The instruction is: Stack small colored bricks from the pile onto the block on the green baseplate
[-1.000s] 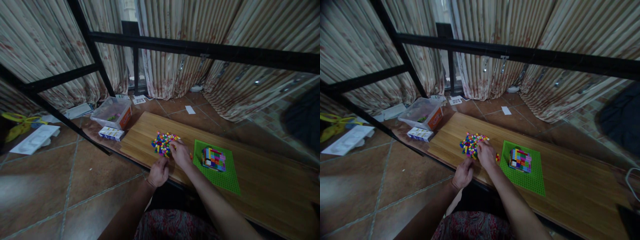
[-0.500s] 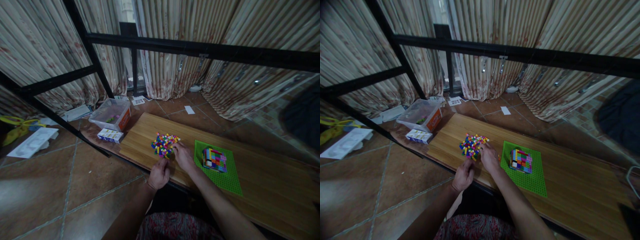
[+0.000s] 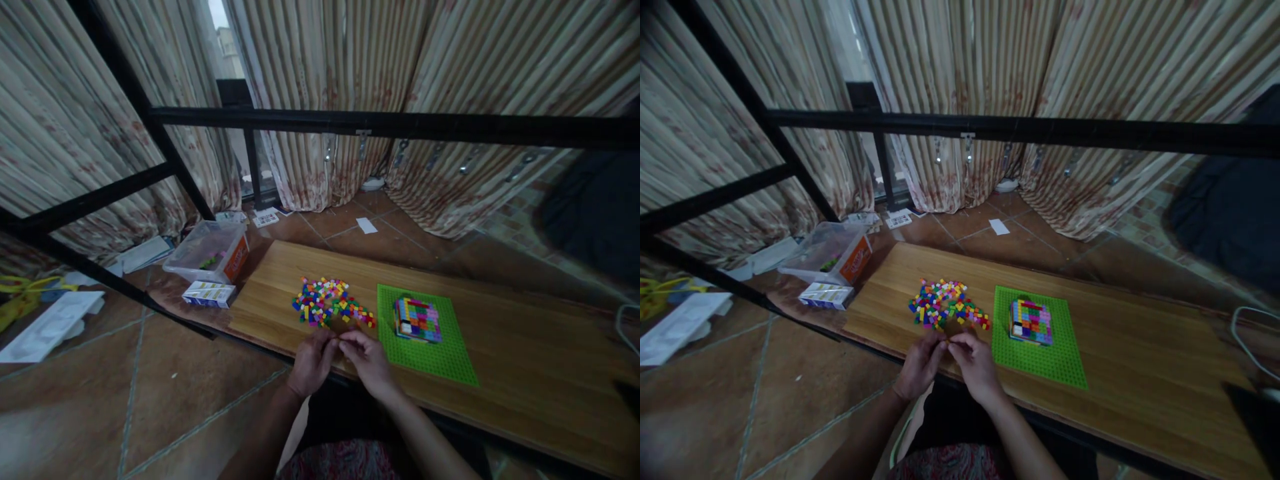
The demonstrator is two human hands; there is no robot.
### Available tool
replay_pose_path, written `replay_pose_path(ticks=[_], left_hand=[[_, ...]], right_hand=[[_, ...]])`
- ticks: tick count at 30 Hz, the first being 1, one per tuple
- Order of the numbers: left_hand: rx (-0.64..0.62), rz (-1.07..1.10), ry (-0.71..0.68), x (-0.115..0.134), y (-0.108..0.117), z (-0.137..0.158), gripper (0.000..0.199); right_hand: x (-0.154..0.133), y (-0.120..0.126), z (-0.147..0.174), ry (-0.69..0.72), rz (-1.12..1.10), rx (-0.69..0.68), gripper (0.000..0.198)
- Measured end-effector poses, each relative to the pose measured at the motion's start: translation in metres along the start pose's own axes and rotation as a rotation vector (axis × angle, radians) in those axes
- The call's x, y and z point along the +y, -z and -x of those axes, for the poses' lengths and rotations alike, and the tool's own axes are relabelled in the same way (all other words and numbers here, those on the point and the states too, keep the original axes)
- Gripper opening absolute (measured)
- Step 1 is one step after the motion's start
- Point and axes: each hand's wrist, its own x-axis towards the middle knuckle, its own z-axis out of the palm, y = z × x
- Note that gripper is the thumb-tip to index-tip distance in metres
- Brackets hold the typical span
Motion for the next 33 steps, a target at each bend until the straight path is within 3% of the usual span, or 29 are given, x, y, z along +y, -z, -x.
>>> replay_pose_path(ticks=[11,16,21,26,33], left_hand=[[-0.053,0.093,0.011,0.001,0.005,-0.001,0.026],[0.034,-0.077,0.036,-0.003,-0.007,-0.003,0.021],[0.136,-0.237,0.1,-0.004,-0.02,-0.006,0.018],[0.141,-0.3,0.117,0.0,-0.02,-0.008,0.016],[0.115,-0.432,0.069,-0.01,-0.014,-0.011,0.015]], right_hand=[[0.001,-0.001,-0.003,0.0,-0.095,-0.008,0.024],[-0.001,0.014,-0.02,0.176,0.24,0.113,0.013],[-0.005,0.016,-0.034,0.302,0.621,0.096,0.02],[-0.022,0.003,-0.04,0.278,0.719,0.119,0.021],[-0.058,-0.033,-0.067,0.356,0.798,-0.041,0.015]])
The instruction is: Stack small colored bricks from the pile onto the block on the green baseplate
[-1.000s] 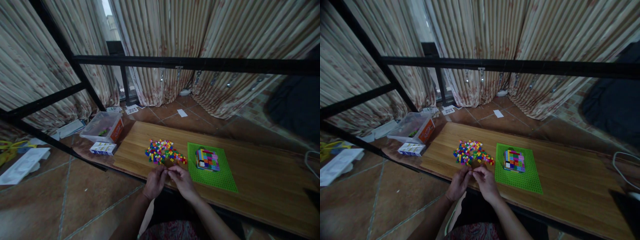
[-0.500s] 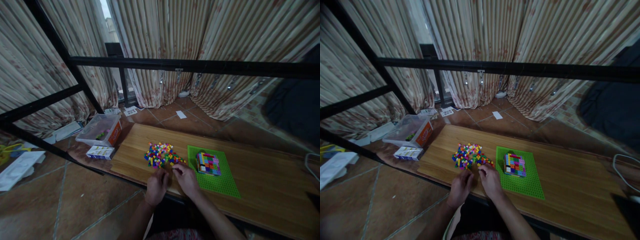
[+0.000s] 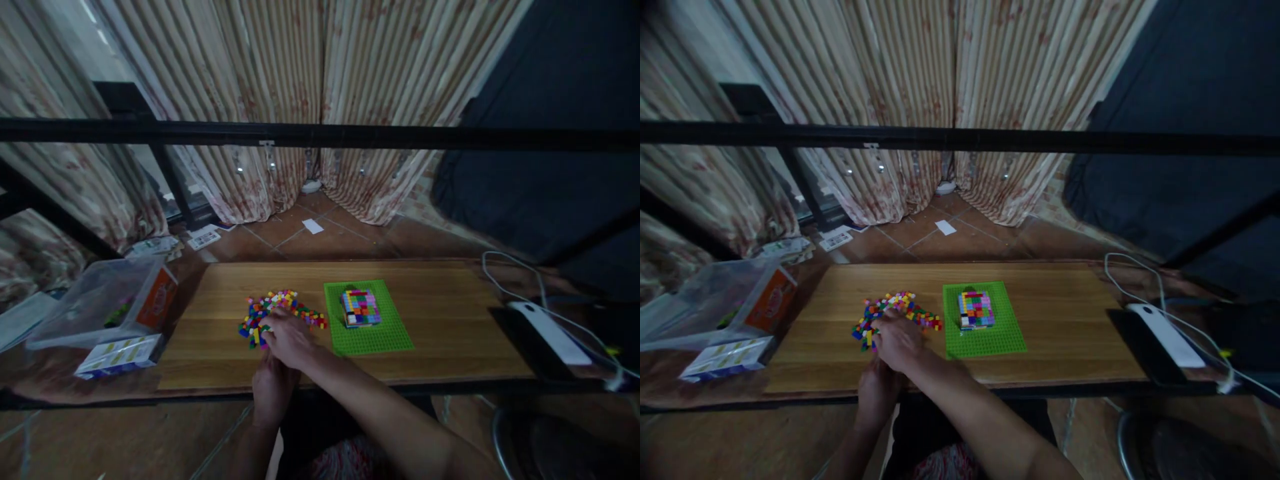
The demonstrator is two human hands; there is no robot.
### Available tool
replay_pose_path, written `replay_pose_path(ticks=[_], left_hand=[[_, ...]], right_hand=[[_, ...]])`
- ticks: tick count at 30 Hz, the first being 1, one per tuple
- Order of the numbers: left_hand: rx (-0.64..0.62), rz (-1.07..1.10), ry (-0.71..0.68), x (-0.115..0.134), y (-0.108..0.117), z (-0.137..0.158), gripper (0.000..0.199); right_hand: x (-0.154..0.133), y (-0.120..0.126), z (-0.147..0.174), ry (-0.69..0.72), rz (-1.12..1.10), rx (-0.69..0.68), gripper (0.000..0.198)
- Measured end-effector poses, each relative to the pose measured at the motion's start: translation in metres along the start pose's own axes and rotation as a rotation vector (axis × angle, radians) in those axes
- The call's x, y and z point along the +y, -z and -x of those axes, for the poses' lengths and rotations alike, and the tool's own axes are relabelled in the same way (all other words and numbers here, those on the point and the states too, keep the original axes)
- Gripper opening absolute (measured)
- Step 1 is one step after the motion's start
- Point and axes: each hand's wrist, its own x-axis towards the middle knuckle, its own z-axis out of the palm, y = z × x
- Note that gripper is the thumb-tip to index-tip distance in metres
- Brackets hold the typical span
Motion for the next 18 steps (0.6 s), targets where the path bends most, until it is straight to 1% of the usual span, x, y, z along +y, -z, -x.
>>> replay_pose_path(ticks=[3,5,9,13,18], left_hand=[[0.01,-0.027,0.017,-0.007,-0.001,-0.003,0.012],[-0.015,-0.031,0.017,-0.009,0.0,-0.006,0.015],[-0.036,-0.035,0.008,-0.005,0.002,-0.009,0.015],[-0.048,-0.042,0.007,-0.003,0.002,-0.01,0.014],[-0.051,0.001,0.012,-0.002,0.001,-0.011,0.015]], right_hand=[[-0.004,-0.004,-0.02,0.037,0.082,-0.088,0.018],[-0.002,-0.004,-0.029,0.056,0.148,-0.154,0.019],[0.007,-0.002,-0.035,0.077,0.199,-0.224,0.013],[0.015,0.004,-0.029,0.084,0.195,-0.205,0.01],[0.021,0.012,-0.006,0.063,0.134,-0.077,0.014]])
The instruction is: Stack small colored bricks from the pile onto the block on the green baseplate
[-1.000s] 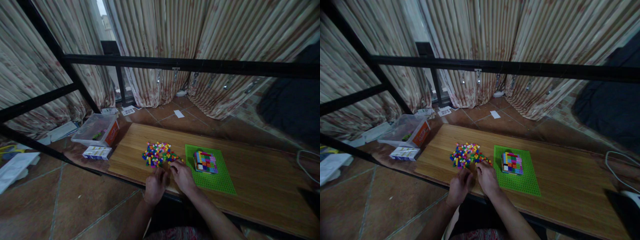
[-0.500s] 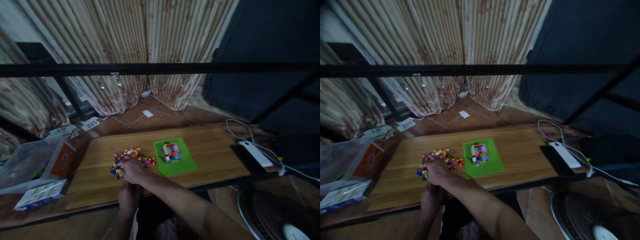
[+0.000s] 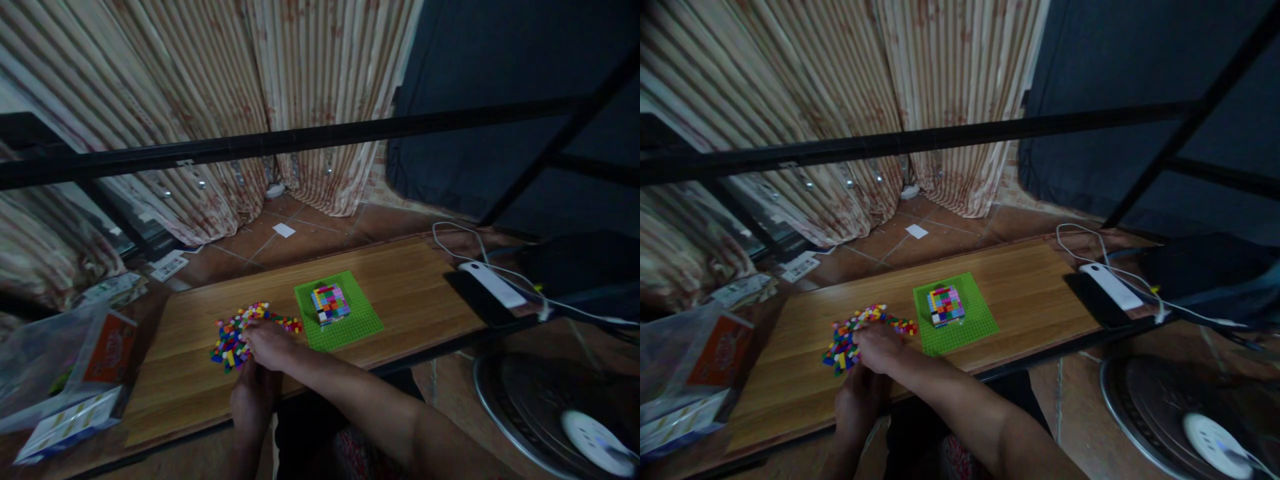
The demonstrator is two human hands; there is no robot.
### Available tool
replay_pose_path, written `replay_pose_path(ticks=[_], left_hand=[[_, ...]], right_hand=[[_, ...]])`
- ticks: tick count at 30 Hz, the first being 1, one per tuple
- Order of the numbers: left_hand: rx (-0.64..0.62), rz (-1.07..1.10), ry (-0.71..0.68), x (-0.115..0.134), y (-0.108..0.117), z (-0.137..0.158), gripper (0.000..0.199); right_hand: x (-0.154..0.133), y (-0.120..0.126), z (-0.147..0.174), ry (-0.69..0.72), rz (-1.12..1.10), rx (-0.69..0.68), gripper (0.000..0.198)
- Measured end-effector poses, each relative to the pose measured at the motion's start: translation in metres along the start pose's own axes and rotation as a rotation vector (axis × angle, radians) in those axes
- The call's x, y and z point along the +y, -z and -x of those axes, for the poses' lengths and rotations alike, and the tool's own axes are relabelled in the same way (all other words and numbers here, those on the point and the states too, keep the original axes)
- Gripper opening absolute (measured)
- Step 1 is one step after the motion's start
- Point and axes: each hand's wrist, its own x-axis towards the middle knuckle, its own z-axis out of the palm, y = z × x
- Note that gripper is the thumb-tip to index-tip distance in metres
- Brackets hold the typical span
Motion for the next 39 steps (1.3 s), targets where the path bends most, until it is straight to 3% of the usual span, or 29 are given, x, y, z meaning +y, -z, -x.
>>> replay_pose_path(ticks=[2,7,11,15,23,30,39], left_hand=[[0.002,0.023,-0.01,0.005,0.0,0.002,0.014],[0.075,0.09,-0.013,0.015,-0.001,0.008,0.015],[0.07,0.232,-0.048,0.015,0.006,0.019,0.014],[0.116,0.336,-0.063,0.006,0.019,0.031,0.014],[0.269,0.244,0.126,-0.027,0.04,0.026,0.016],[0.116,0.111,0.101,-0.019,0.033,0.016,0.021],[0.002,-0.099,0.168,-0.009,0.031,0.005,0.022]], right_hand=[[0.004,-0.001,0.015,-0.01,-0.024,0.026,0.019],[0.026,-0.012,0.042,-0.194,-0.138,0.122,0.023],[0.034,-0.014,0.049,-0.158,-0.167,0.134,0.023],[0.025,-0.012,0.049,-0.135,-0.178,0.147,0.022],[-0.002,-0.032,0.047,0.002,-0.184,0.093,0.017],[0.012,-0.034,0.048,-0.023,-0.093,0.166,0.024],[-0.011,-0.041,0.047,0.009,-0.103,0.116,0.019]])
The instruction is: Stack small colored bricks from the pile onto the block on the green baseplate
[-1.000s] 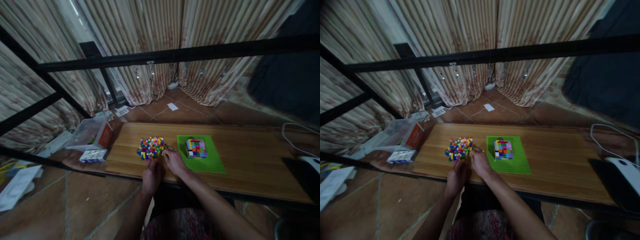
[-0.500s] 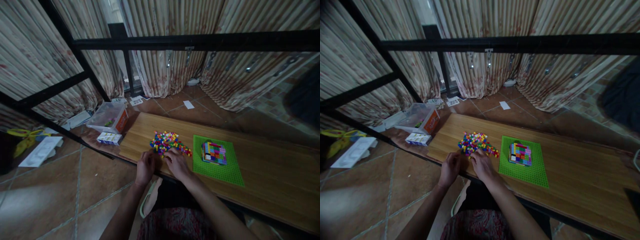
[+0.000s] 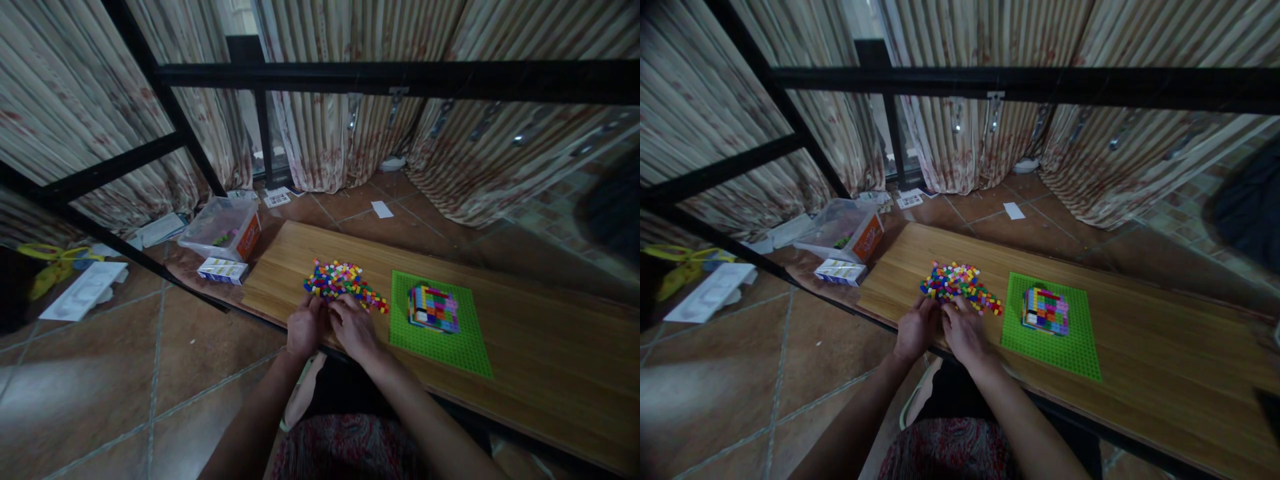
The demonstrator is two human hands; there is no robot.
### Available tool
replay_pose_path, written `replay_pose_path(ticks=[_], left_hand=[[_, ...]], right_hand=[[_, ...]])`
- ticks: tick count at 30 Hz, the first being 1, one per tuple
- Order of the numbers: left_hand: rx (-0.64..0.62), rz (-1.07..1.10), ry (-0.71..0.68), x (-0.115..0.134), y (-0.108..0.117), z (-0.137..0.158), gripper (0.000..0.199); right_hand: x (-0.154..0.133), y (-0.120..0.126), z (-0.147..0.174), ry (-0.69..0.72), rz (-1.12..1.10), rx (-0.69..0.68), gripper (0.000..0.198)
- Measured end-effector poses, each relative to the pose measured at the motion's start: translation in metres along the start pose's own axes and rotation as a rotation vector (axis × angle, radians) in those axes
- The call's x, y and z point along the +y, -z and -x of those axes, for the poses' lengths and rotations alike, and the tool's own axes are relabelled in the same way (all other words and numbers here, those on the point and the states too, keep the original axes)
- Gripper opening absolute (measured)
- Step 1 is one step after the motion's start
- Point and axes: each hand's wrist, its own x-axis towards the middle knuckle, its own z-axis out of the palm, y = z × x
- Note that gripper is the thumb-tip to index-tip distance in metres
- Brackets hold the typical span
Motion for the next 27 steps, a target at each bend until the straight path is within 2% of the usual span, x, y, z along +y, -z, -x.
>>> replay_pose_path(ticks=[7,12,17,22,25,27], left_hand=[[-0.001,-0.081,-0.023,-0.002,-0.007,0.0,0.023],[0.028,0.005,0.01,-0.005,-0.008,0.004,0.019],[0.07,0.384,-0.036,0.004,0.0,0.016,0.013],[0.027,0.802,-0.007,0.018,0.003,0.03,0.015],[-0.018,0.947,0.049,0.026,0.0,0.035,0.019],[-0.048,0.956,0.088,0.03,-0.003,0.038,0.023]], right_hand=[[0.008,0.004,0.002,-0.051,0.054,0.07,0.021],[0.001,0.01,0.007,-0.093,-0.137,0.113,0.021],[-0.008,0.007,0.008,-0.258,-0.557,0.067,0.021],[-0.014,0.006,0.017,-0.556,-1.059,0.089,0.031],[-0.018,0.01,0.023,-0.663,-1.202,0.113,0.036],[-0.02,0.014,0.027,-0.693,-1.24,0.133,0.035]])
